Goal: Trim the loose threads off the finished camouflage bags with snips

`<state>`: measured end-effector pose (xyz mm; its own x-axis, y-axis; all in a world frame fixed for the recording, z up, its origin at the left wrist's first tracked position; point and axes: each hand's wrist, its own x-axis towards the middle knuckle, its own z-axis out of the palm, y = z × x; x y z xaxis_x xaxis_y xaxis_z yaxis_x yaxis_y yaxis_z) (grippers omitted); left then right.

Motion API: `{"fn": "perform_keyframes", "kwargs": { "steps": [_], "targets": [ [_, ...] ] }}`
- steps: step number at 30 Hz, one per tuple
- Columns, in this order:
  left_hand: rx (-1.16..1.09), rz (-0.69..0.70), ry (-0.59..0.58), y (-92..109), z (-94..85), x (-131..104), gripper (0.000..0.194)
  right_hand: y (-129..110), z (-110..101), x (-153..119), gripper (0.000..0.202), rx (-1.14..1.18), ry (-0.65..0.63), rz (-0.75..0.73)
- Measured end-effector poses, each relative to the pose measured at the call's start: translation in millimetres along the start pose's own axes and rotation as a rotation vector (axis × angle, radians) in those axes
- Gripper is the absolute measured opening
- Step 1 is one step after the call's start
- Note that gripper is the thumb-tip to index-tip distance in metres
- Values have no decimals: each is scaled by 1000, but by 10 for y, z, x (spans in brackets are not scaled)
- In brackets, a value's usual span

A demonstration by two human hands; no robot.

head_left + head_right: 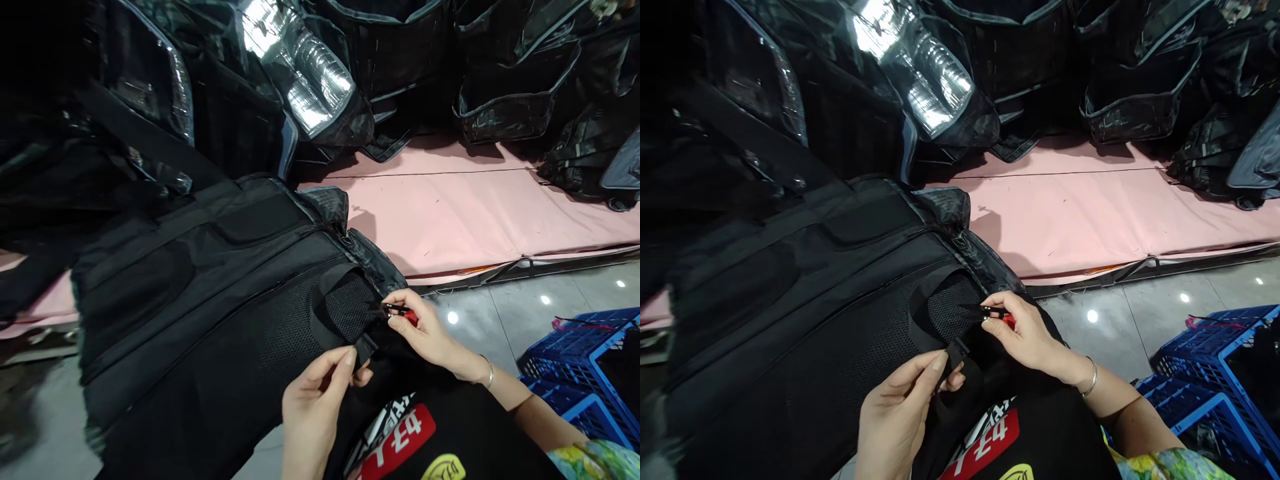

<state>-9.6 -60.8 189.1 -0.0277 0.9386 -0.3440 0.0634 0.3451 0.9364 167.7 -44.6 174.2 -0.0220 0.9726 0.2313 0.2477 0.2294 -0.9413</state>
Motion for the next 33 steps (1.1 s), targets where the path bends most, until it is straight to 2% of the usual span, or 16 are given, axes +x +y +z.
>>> {"fn": "perform_keyframes", "kwargs": {
  "steps": [3, 5, 8, 12, 18, 33],
  "targets": [
    [15, -6, 77, 2, 5, -5, 31, -26, -70, -41, 14, -182, 92, -218],
    [47, -3, 95, 14, 15, -13, 33, -25, -102, -70, 13, -279, 98, -357],
    [69, 27, 135, 45, 47, -27, 29, -10, -132, -105, 13, -408, 63, -455],
    [75, 61, 192, 72, 88, -34, 26, 0, -173, -122, 15, -540, 3, -469],
    [83, 59, 167, 68, 115, -25, 25, -2, -218, -117, 16, -594, -67, -455],
    [24, 22, 90, 35, 109, 9, 29, 39, -228, -74, 16, -523, -113, -423]
  ]
}}
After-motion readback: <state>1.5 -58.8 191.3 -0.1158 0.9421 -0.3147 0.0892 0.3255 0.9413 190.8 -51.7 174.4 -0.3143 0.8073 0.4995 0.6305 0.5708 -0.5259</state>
